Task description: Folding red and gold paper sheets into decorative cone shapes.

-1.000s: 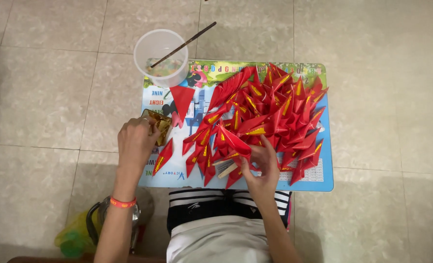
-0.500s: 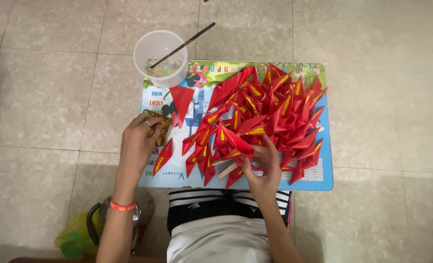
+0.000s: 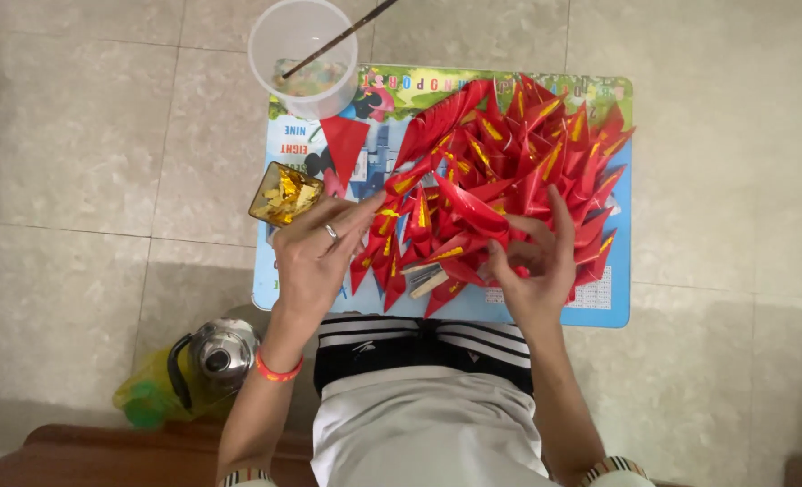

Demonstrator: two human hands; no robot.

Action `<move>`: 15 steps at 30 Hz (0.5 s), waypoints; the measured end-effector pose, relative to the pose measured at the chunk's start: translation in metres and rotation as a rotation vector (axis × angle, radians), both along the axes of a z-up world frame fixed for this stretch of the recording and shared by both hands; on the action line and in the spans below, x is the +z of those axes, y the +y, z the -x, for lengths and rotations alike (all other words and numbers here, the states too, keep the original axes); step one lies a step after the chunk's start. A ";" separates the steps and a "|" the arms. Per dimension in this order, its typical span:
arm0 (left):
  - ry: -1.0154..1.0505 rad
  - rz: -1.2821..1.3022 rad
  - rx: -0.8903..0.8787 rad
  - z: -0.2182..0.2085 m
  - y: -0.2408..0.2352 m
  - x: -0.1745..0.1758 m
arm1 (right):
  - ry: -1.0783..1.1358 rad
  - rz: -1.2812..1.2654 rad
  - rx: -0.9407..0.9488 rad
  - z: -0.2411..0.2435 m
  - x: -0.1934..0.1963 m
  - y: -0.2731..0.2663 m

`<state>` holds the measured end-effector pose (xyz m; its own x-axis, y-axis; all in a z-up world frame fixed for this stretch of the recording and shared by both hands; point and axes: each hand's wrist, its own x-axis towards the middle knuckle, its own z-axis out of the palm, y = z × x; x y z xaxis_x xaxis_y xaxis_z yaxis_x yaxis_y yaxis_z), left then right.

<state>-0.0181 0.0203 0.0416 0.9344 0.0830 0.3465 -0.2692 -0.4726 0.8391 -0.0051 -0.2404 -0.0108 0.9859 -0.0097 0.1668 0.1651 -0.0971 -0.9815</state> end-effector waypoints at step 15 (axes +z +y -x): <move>-0.391 -0.224 0.026 -0.002 -0.034 0.017 | -0.101 0.017 -0.050 0.010 0.004 0.003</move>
<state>-0.0157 -0.0138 0.0590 0.7283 -0.0126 0.6852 -0.5316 -0.6414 0.5532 -0.0154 -0.2374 -0.0063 0.9626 -0.0550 0.2654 0.2572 -0.1241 -0.9584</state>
